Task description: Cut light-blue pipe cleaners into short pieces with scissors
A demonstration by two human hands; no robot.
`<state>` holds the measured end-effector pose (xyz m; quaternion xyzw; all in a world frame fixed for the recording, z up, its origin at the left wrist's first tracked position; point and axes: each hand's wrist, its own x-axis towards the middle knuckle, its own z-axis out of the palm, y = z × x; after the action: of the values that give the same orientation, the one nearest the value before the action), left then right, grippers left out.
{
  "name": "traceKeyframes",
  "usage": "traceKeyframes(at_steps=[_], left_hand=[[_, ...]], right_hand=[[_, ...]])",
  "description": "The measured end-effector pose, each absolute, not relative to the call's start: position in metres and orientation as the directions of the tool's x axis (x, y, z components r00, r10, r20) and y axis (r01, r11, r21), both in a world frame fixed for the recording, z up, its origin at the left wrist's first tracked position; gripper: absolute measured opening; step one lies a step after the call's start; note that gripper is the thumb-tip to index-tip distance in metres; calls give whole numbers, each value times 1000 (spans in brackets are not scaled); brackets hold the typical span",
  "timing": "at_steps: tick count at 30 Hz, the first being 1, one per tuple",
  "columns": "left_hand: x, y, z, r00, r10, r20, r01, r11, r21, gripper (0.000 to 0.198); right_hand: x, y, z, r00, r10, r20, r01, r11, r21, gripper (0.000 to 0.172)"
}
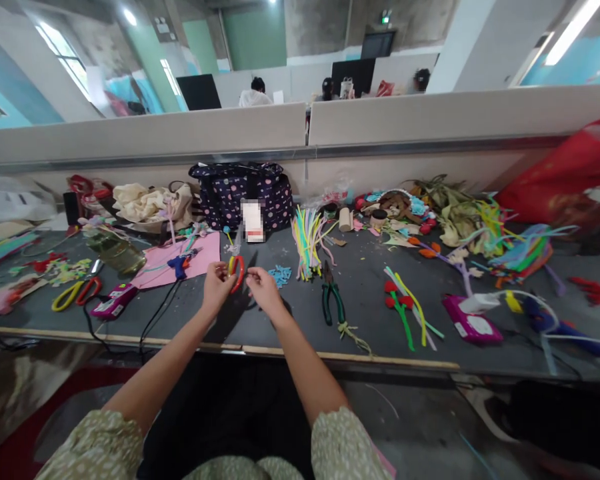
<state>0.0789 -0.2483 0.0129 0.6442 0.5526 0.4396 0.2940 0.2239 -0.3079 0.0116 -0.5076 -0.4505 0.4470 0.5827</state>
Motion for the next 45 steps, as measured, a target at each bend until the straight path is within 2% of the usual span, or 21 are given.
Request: traceKeyframes(at_steps=[2,5,8,11,13,17,20,24,26,29,31,35,45], left_hand=[[108,-261,17,67,968,240,264,-250,932,37],[141,-274,22,131,959,251,91,-264,960,37],[154,-278,21,203,946,253,58,-269,961,35],[152,-275,21,339,901,270,130,-329,935,35],[147,-271,27,498,828,259,155,-379,912,39],[135,-250,49,654,719,234,142,-421,896,48],[127,-225,55,575,772,271,206,-457,865,24],[118,-198,37,475,832,286,325,-468,822,13],[115,-192,25,496,811,311,394,-529,752,13],[113,-191,13,593,734,331,439,-639,632,12],[112,-190,11,653,693,306,436,-674,596,11],[111,-186,6,713,660,237,467,-699,542,10],[116,-189,0,723,675,148,545,-688,479,8]], right_hand=[[238,-302,18,179,981,73,-85,89,-992,30],[260,-302,26,152,984,88,-130,109,-986,31],[274,-303,29,137,983,126,-190,151,-970,38],[279,-297,28,183,981,62,-213,101,-972,52],[282,-292,25,231,973,9,-257,70,-964,60],[287,-285,19,298,954,-19,-345,88,-935,47],[289,-287,18,301,954,-13,-434,125,-892,42],[289,-292,20,308,945,110,-497,259,-828,52],[292,-294,25,309,939,148,-476,288,-831,51],[299,-299,33,299,946,125,-449,255,-856,33],[304,-301,37,281,955,96,-452,220,-864,23],[310,-303,38,266,962,58,-466,181,-866,22],[307,-308,36,158,987,17,-519,97,-849,24]])
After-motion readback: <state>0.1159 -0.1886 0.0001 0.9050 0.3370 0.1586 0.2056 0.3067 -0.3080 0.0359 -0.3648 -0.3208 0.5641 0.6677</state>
